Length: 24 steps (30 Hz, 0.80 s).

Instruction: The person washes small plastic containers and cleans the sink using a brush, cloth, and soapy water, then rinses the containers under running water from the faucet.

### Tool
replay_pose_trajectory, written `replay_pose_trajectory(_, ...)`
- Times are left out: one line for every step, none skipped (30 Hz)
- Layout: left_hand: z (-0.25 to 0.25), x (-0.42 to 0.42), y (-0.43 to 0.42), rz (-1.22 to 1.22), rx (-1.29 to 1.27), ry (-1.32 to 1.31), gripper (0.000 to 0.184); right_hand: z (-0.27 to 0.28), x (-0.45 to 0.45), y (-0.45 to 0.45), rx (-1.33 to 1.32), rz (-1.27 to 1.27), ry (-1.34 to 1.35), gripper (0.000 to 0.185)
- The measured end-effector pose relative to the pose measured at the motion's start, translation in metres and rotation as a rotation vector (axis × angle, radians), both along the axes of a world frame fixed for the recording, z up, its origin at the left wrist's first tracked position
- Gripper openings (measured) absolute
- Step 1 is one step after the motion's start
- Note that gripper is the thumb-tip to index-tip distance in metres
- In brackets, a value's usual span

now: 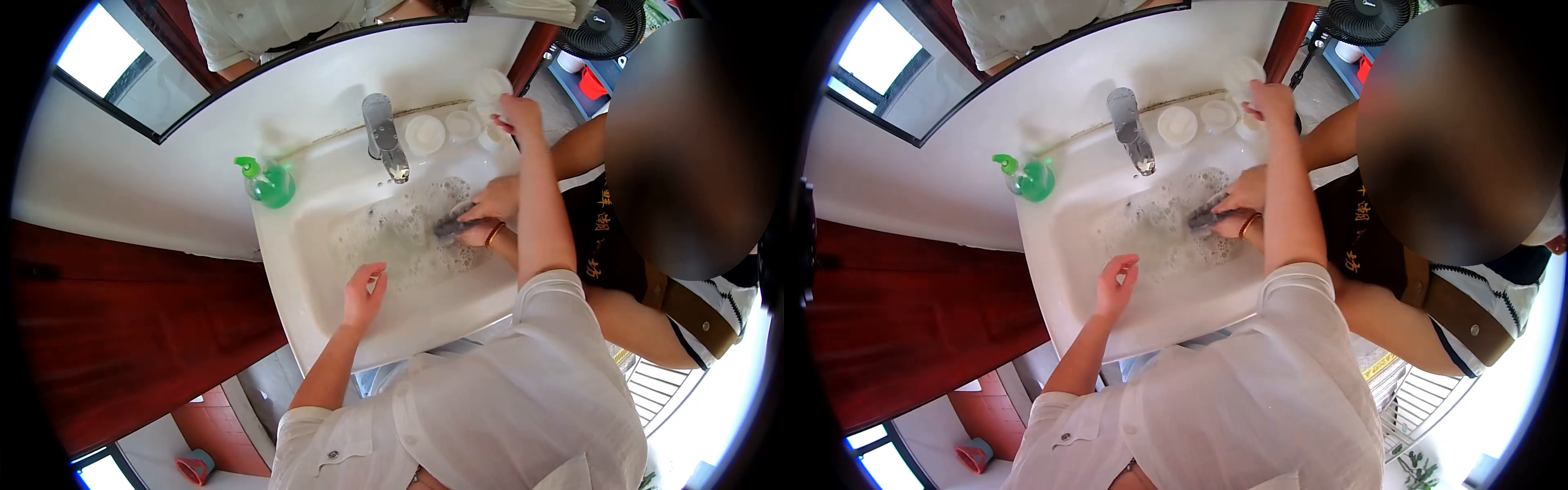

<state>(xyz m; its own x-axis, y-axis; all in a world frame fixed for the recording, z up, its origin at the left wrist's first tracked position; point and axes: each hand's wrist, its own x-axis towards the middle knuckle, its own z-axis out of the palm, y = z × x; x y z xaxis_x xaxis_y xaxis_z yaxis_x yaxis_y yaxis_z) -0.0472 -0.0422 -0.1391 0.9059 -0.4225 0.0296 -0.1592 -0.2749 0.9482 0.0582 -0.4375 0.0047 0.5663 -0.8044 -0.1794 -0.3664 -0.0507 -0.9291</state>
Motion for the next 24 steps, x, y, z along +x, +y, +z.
replay_pose_trajectory(0.000, 0.005, -0.003, -0.010, -0.018, 0.012, 0.016, 0.003, -0.005, -0.005, -0.001, 0.002, -0.013, 0.025)
replay_pose_trajectory(0.008, 0.008, -0.009, -0.008, -0.022, 0.016, 0.016, 0.007, -0.009, -0.007, -0.006, 0.003, -0.014, 0.025)
replay_pose_trajectory(0.021, 0.011, -0.022, -0.006, 0.036, 0.073, 0.015, 0.010, -0.012, -0.009, -0.011, 0.004, -0.016, 0.024)
replay_pose_trajectory(0.030, 0.014, -0.032, -0.001, 0.102, 0.124, 0.015, 0.015, -0.018, -0.005, 0.007, 0.010, -0.033, 0.025)
replay_pose_trajectory(0.029, 0.020, -0.048, 0.005, 0.082, 0.116, 0.016, 0.017, -0.026, -0.003, 0.023, 0.014, -0.058, 0.025)
replay_pose_trajectory(0.028, 0.027, -0.066, 0.006, 0.061, 0.112, 0.017, 0.017, -0.032, 0.002, 0.018, 0.009, -0.059, 0.025)
replay_pose_trajectory(0.022, 0.036, -0.088, -0.007, 0.000, 0.157, 0.019, 0.014, -0.038, 0.008, 0.020, -0.011, -0.096, 0.025)
replay_pose_trajectory(0.018, 0.047, -0.112, -0.021, -0.063, 0.201, 0.021, 0.011, -0.043, 0.012, 0.019, -0.031, -0.134, 0.024)
replay_pose_trajectory(0.025, 0.058, -0.137, -0.012, -0.125, 0.324, 0.021, -0.003, -0.045, 0.012, 0.015, -0.070, -0.134, 0.023)
replay_pose_trajectory(0.032, 0.068, -0.162, -0.001, -0.189, 0.447, 0.022, -0.008, -0.050, 0.015, 0.008, -0.073, -0.134, 0.023)
replay_pose_trajectory(0.034, 0.077, -0.186, 0.042, -0.232, 0.498, 0.024, -0.012, -0.059, 0.024, 0.051, -0.094, -0.161, 0.023)
replay_pose_trajectory(0.035, 0.087, -0.209, 0.082, -0.277, 0.549, 0.026, -0.011, -0.067, 0.033, 0.092, -0.116, -0.189, 0.023)
replay_pose_trajectory(0.028, 0.099, -0.229, 0.077, -0.283, 0.549, 0.026, -0.013, -0.073, 0.041, 0.099, -0.115, -0.178, 0.023)
replay_pose_trajectory(0.014, 0.111, -0.249, 0.147, -0.218, 0.542, 0.029, -0.014, -0.081, 0.048, 0.104, -0.115, -0.166, 0.022)
replay_pose_trajectory(0.008, 0.119, -0.265, 0.215, -0.154, 0.537, 0.032, -0.013, -0.088, 0.050, 0.093, -0.120, -0.164, 0.022)
replay_pose_trajectory(0.010, 0.126, -0.276, 0.211, -0.161, 0.541, 0.032, -0.014, -0.096, 0.051, 0.080, -0.109, -0.154, 0.021)
replay_pose_trajectory(0.010, 0.131, -0.284, 0.247, -0.148, 0.622, 0.032, -0.016, -0.102, 0.052, 0.071, -0.097, -0.144, 0.021)
replay_pose_trajectory(0.011, 0.134, -0.289, 0.280, -0.132, 0.704, 0.032, -0.013, -0.108, 0.056, 0.069, -0.100, -0.140, 0.021)
replay_pose_trajectory(0.013, 0.136, -0.292, 0.273, -0.138, 0.707, 0.032, -0.006, -0.111, 0.061, 0.064, -0.112, -0.126, 0.021)
replay_pose_trajectory(0.015, 0.138, -0.294, 0.246, -0.185, 0.732, 0.031, -0.003, -0.115, 0.062, 0.061, -0.127, -0.112, 0.021)
replay_pose_trajectory(0.017, 0.138, -0.297, 0.221, -0.232, 0.758, 0.030, -0.003, -0.119, 0.058, 0.057, -0.134, -0.109, 0.021)
replay_pose_trajectory(0.018, 0.136, -0.300, 0.217, -0.232, 0.761, 0.030, -0.005, -0.122, 0.055, 0.056, -0.141, -0.101, 0.021)
replay_pose_trajectory(0.019, 0.134, -0.301, 0.181, -0.274, 0.769, 0.028, -0.007, -0.124, 0.054, 0.057, -0.147, -0.095, 0.021)
replay_pose_trajectory(0.019, 0.131, -0.301, 0.147, -0.315, 0.776, 0.027, -0.005, -0.125, 0.055, 0.059, -0.149, -0.093, 0.021)
